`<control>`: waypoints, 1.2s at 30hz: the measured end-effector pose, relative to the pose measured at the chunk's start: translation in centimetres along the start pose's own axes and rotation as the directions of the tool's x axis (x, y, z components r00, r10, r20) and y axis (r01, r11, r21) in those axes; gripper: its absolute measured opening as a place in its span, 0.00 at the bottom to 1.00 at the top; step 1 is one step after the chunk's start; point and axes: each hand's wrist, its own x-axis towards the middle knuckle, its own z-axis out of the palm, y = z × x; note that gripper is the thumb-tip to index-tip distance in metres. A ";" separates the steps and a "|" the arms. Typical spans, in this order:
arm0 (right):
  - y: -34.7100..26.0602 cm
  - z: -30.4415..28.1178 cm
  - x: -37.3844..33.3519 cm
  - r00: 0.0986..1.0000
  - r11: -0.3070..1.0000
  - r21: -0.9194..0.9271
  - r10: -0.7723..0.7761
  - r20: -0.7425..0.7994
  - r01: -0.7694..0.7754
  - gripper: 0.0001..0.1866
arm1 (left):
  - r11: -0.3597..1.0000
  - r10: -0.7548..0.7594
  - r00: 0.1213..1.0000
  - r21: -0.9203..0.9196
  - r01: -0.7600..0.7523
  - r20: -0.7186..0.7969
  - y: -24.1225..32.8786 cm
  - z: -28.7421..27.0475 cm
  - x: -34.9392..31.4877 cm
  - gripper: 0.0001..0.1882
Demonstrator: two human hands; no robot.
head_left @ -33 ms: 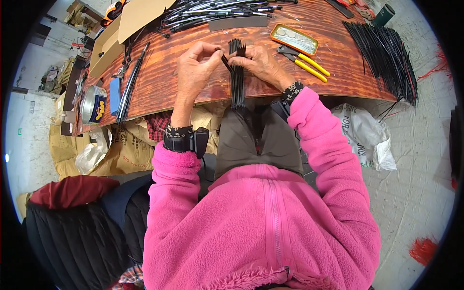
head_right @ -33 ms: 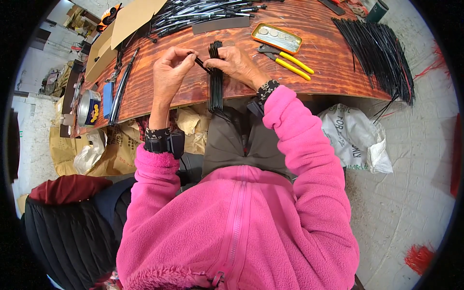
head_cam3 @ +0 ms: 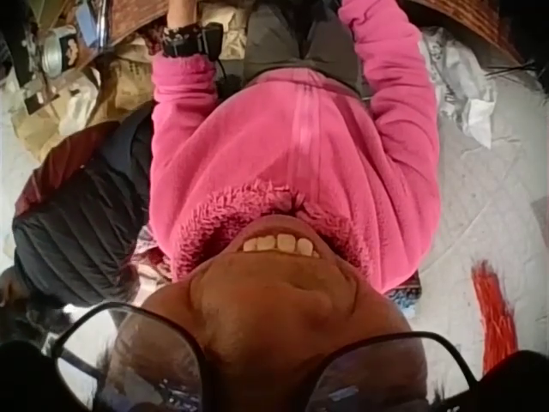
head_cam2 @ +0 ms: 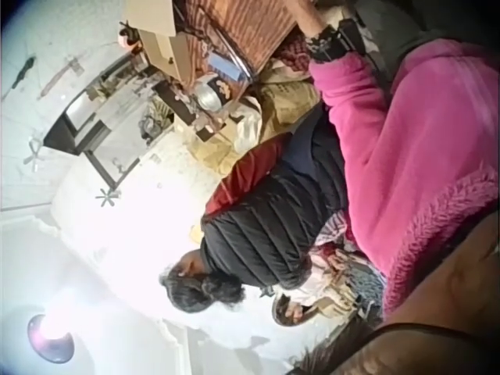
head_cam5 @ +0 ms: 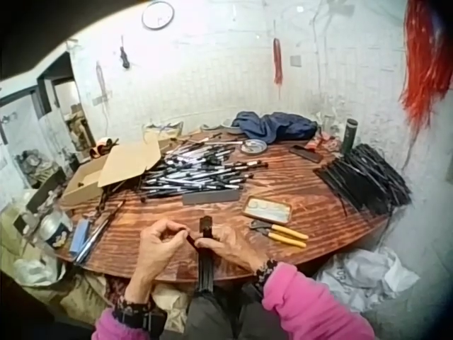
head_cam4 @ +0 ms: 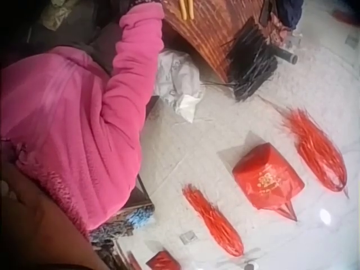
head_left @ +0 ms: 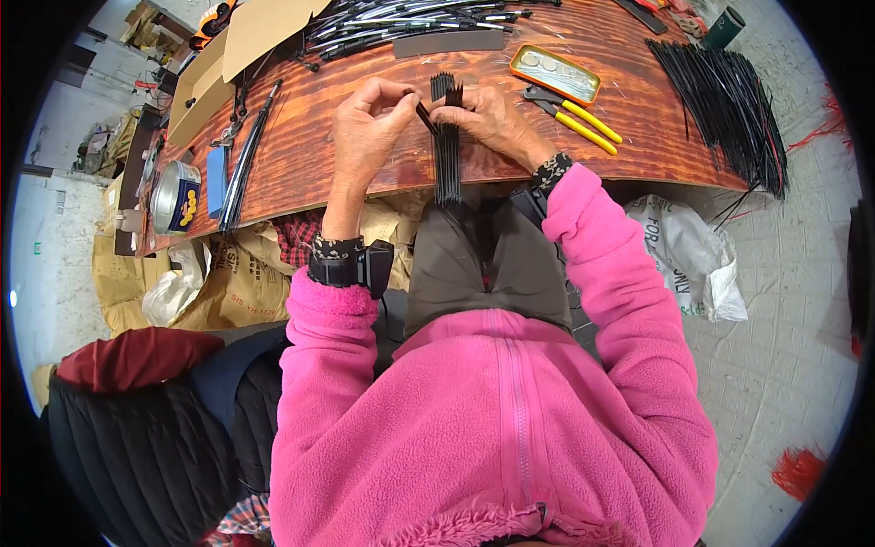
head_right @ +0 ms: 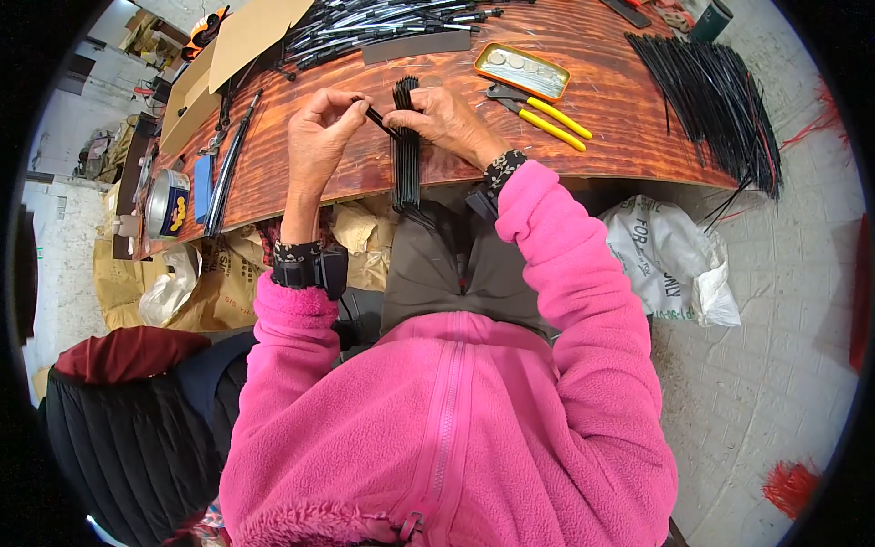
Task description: Bundling and trimming thin black plastic strips at a workstation.
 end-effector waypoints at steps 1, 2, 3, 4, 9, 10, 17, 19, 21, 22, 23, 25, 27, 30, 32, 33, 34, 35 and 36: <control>0.1 0.0 0.1 1.000 1.000 -0.009 0.007 -0.004 -0.008 0.13 | 1.000 -0.002 1.000 0.000 0.002 0.000 -0.2 0.1 -0.2 0.06; 0.1 0.1 0.2 1.000 1.000 -0.019 0.016 -0.008 -0.016 0.12 | 0.999 0.002 1.000 0.033 -0.002 -0.002 0.4 0.6 -0.3 0.06; 0.1 0.2 0.2 1.000 1.000 -0.019 0.018 -0.009 -0.018 0.12 | 0.998 0.005 1.000 0.066 -0.005 -0.004 1.0 1.1 -0.5 0.06; 0.1 0.4 0.3 0.999 1.000 -0.005 -0.022 -0.026 0.022 0.13 | 0.995 0.009 1.000 0.100 -0.009 -0.006 1.2 1.4 -0.5 0.05; -0.2 0.1 0.4 0.999 0.999 -0.042 0.027 0.047 -0.025 0.13 | 0.999 0.022 0.999 0.042 -0.024 0.046 1.0 1.4 -0.4 0.05; -0.2 0.0 0.4 0.991 0.993 -0.079 0.094 0.096 -0.086 0.12 | 1.000 0.010 0.999 0.014 -0.011 0.046 1.1 1.4 -0.5 0.05; 0.1 0.1 0.5 0.994 0.993 -0.096 0.079 0.077 -0.071 0.12 | 0.999 -0.034 0.993 0.020 0.032 0.110 0.5 1.1 -0.1 0.07; -0.4 0.0 0.5 0.993 0.992 -0.098 0.085 0.078 -0.077 0.13 | 0.999 -0.033 0.995 0.000 0.033 0.094 0.3 1.0 -0.1 0.07; -0.8 -0.2 0.4 0.993 0.990 -0.123 0.080 0.084 -0.069 0.13 | 0.999 -0.032 0.996 -0.010 0.033 0.085 0.2 1.0 -0.2 0.07; -0.9 -0.2 0.4 0.993 0.989 -0.136 0.077 0.087 -0.065 0.13 | 1.000 -0.019 0.998 0.002 0.019 0.053 0.3 1.1 -0.3 0.07; -0.9 -0.2 0.3 0.993 0.989 -0.135 0.077 0.088 -0.065 0.13 | 1.000 -0.006 1.000 0.015 0.005 0.020 0.4 1.2 -0.3 0.07; -1.0 -0.1 0.1 0.994 0.996 -0.032 0.091 0.064 -0.089 0.13 | 1.000 0.007 1.000 0.029 -0.007 -0.014 0.5 1.2 -0.4 0.07; -0.9 0.0 0.0 0.994 0.995 0.020 0.100 0.051 -0.101 0.13 | 0.999 -0.041 0.999 0.010 0.041 0.002 0.6 1.0 -0.4 0.08; -0.3 0.4 0.2 0.999 0.997 0.078 0.011 -0.036 -0.008 0.16 | 0.999 -0.045 0.999 0.005 0.045 0.012 0.5 1.1 -0.3 0.08; -0.2 0.1 0.2 0.999 0.998 0.052 0.046 -0.003 -0.045 0.14 | 1.000 -0.004 1.000 0.020 0.004 0.004 0.4 1.2 -0.3 0.08; -0.3 -0.1 0.3 0.996 0.997 0.025 0.078 0.030 -0.079 0.13 | 1.000 -0.007 1.000 0.021 0.007 0.002 0.2 1.1 -0.3 0.08; -0.4 -0.2 0.2 0.992 0.994 -0.003 0.112 0.063 -0.112 0.13 | 1.000 -0.003 1.000 0.018 0.003 0.000 0.0 1.0 -0.2 0.08; -0.6 -0.3 0.1 0.991 0.994 -0.001 0.113 0.065 -0.114 0.13 | 1.000 0.001 1.000 0.014 -0.001 -0.002 -0.1 0.8 -0.2 0.08; -0.7 -0.3 0.0 0.992 0.993 0.008 0.115 0.049 -0.115 0.13 | 1.000 0.005 1.000 0.011 -0.005 -0.005 -0.3 0.6 -0.2 0.08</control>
